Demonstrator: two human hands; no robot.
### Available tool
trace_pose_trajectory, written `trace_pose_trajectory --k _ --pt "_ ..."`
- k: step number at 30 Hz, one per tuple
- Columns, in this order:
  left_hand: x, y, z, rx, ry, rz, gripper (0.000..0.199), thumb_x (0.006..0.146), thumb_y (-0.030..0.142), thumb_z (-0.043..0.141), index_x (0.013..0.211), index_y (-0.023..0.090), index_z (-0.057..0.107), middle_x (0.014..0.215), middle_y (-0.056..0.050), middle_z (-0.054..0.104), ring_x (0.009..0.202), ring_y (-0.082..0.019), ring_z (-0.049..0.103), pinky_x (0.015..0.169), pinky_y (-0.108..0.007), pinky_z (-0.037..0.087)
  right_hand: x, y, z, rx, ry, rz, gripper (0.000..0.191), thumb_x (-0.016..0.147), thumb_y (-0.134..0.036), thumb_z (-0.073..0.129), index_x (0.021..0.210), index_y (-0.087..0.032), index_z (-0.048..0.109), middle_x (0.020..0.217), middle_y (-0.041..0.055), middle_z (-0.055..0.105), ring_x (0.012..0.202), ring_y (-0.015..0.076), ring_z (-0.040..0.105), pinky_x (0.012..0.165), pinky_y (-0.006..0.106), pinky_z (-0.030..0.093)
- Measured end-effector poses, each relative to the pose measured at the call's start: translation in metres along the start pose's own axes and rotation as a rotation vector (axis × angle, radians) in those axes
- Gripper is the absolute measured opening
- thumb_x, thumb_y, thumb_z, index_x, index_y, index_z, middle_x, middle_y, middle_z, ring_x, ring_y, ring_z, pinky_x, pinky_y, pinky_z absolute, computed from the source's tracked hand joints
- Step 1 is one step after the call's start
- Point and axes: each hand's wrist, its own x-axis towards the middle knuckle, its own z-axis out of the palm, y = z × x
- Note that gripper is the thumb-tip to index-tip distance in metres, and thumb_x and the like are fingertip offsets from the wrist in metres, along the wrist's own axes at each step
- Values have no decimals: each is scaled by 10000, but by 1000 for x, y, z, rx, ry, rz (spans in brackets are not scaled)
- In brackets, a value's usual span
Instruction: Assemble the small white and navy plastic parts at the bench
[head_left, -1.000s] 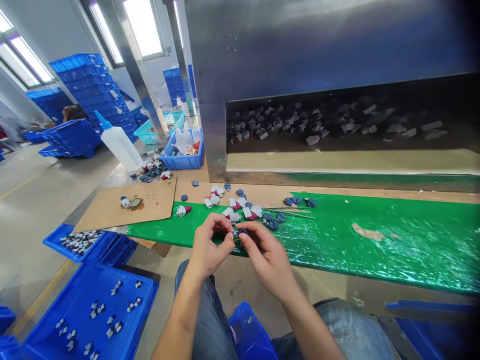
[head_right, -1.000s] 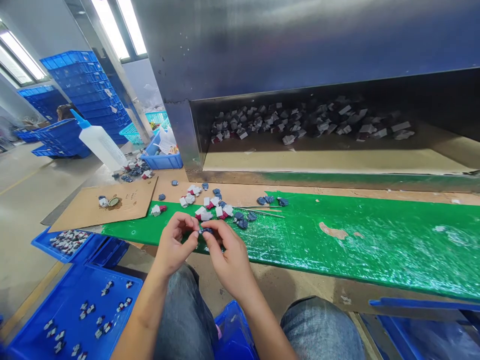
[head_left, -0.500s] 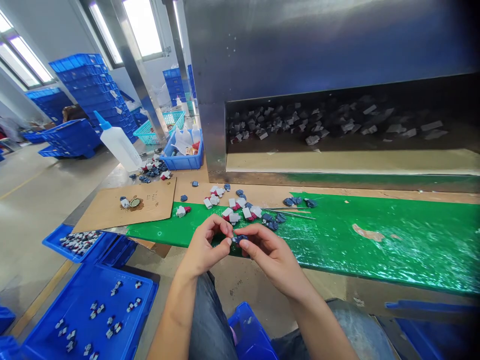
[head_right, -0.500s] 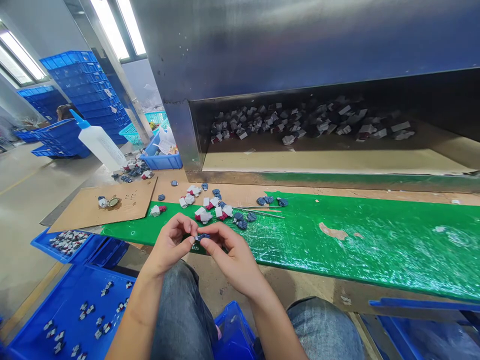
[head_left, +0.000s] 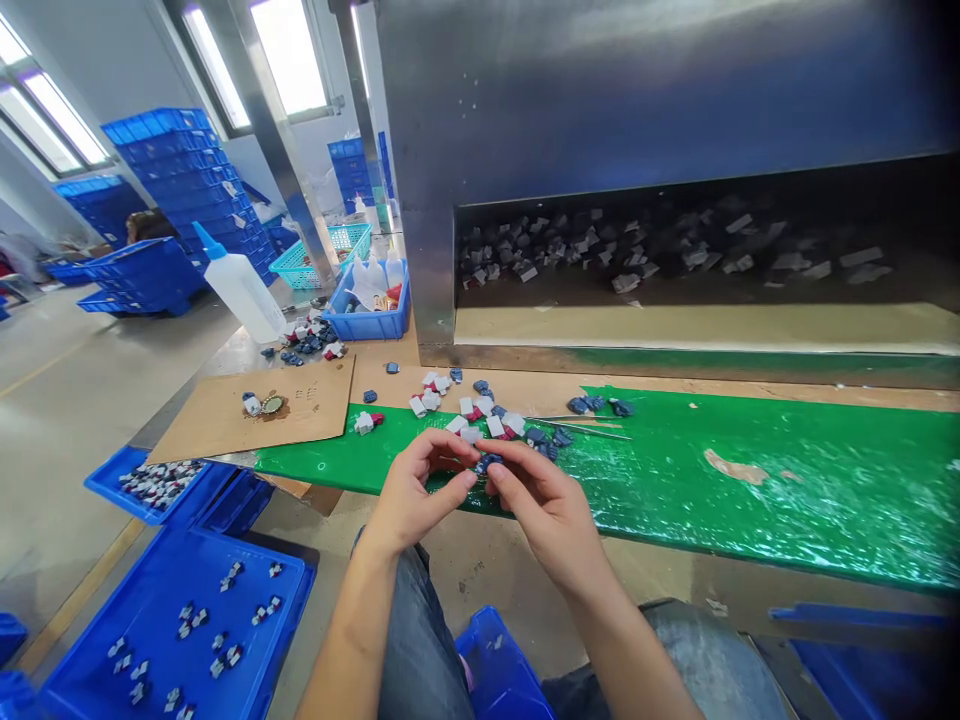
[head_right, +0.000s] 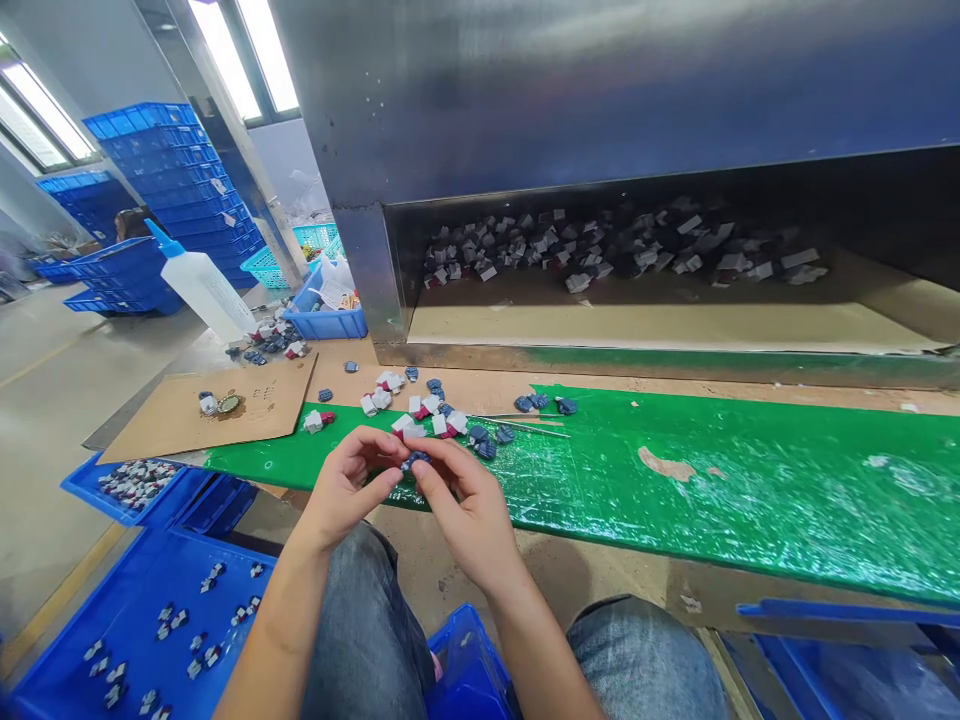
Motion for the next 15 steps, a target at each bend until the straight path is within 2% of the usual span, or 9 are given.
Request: trace_pose_trajectory --k 9,12,15 --pt "1 1 4 75 1 23 173 742 98 550 879 193 504 820 -1 553 754 -108 536 705 -213 455 -1 3 0 0 -30 -48 277 829 -221 457 1049 -293 610 936 26 570 686 124 548 561 238 459" --pt "1 2 7 131 16 34 204 721 75 539 884 192 502 794 11 541 724 -98 527 681 -197 449 -1 5 1 -12 -22 -10 255 836 -244 470 1070 -266 570 933 31 574 697 127 546 594 246 460" --pt "1 2 8 146 23 32 205 721 78 540 886 193 505 800 14 543 724 -94 528 678 -187 448 -1 6 3 46 7 -4 202 832 -257 492 1031 -252 527 906 20 561 686 115 543 558 222 444"
